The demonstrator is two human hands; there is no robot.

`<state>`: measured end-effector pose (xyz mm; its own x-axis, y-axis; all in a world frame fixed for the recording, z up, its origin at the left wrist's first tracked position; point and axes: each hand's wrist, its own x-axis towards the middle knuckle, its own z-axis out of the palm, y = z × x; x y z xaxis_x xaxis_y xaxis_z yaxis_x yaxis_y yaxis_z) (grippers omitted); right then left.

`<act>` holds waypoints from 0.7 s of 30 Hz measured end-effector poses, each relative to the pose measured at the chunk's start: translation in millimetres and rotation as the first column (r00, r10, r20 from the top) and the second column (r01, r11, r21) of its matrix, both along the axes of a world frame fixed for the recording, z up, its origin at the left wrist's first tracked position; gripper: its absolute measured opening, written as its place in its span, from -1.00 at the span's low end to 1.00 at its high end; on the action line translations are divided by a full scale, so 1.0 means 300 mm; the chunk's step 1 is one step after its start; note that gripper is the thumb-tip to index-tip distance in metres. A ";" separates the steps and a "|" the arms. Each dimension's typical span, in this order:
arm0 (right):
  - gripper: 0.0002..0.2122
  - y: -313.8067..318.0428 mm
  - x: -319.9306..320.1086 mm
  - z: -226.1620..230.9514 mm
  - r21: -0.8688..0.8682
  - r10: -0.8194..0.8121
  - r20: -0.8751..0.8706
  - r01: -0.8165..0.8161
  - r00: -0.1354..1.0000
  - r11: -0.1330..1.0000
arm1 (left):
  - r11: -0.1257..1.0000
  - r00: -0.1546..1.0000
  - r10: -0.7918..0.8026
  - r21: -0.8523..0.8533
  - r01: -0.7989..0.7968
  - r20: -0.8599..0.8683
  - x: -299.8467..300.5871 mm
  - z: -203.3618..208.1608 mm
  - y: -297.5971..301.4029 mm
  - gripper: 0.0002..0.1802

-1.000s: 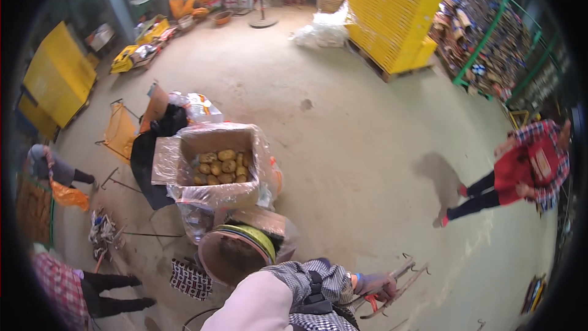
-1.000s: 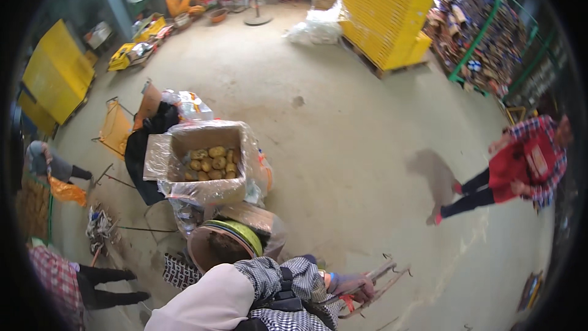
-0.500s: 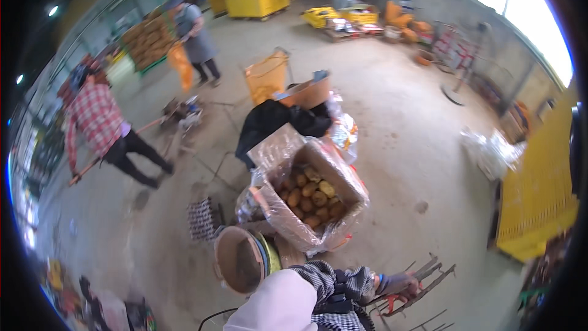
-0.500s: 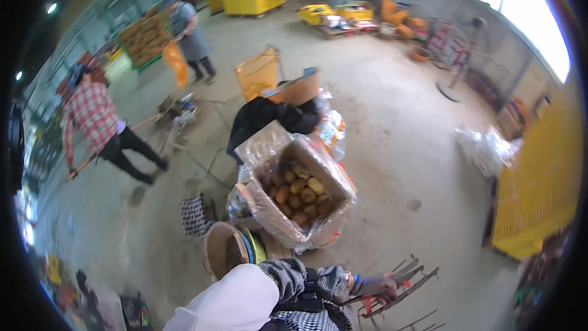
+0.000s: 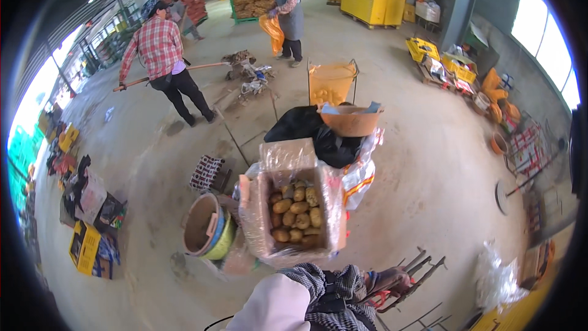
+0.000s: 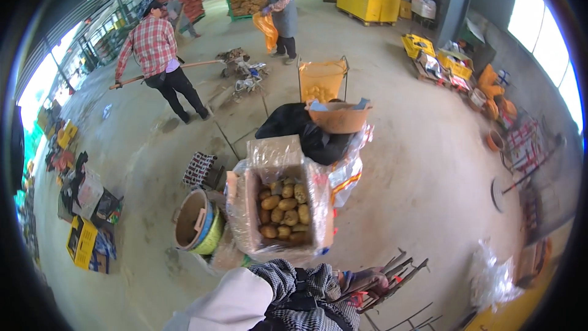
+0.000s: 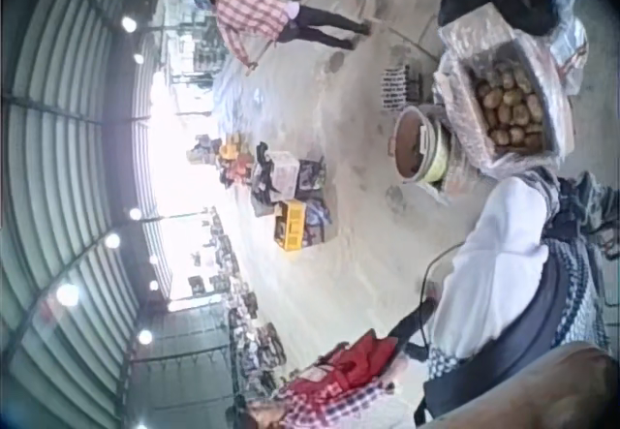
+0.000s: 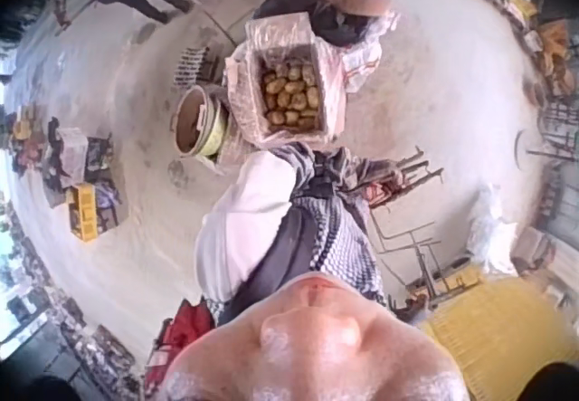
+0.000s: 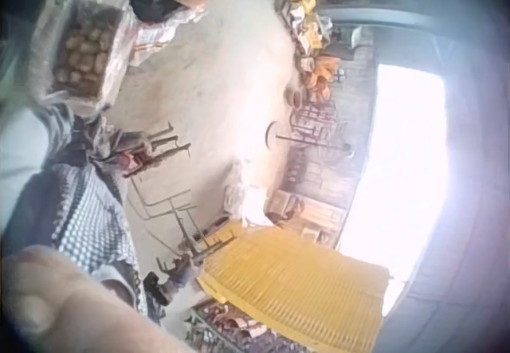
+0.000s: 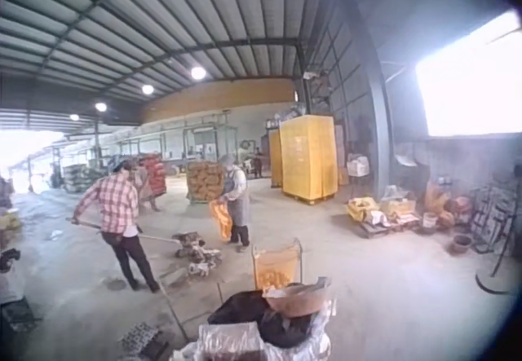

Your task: Tying orange twine/straps to metal plant supports for agricultural use.

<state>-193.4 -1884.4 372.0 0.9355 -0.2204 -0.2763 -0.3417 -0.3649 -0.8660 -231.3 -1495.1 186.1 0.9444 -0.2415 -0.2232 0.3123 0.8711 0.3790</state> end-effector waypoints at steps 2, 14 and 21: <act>-0.59 0.077 0.189 0.064 0.188 0.093 0.002 -0.092 0.996 0.978 | 0.988 0.995 0.069 0.140 -0.059 -0.067 0.185 0.066 -0.004 -0.80; -0.73 0.153 1.226 0.028 0.050 0.108 -0.107 -0.103 0.988 0.993 | 0.991 0.983 -0.126 -0.058 0.119 -0.135 1.249 -0.049 0.129 -0.81; -0.74 0.267 1.809 -0.208 0.027 0.105 -0.097 -0.103 0.990 0.994 | 0.964 0.945 -0.266 -0.049 0.261 -0.189 1.865 -0.070 0.354 -0.85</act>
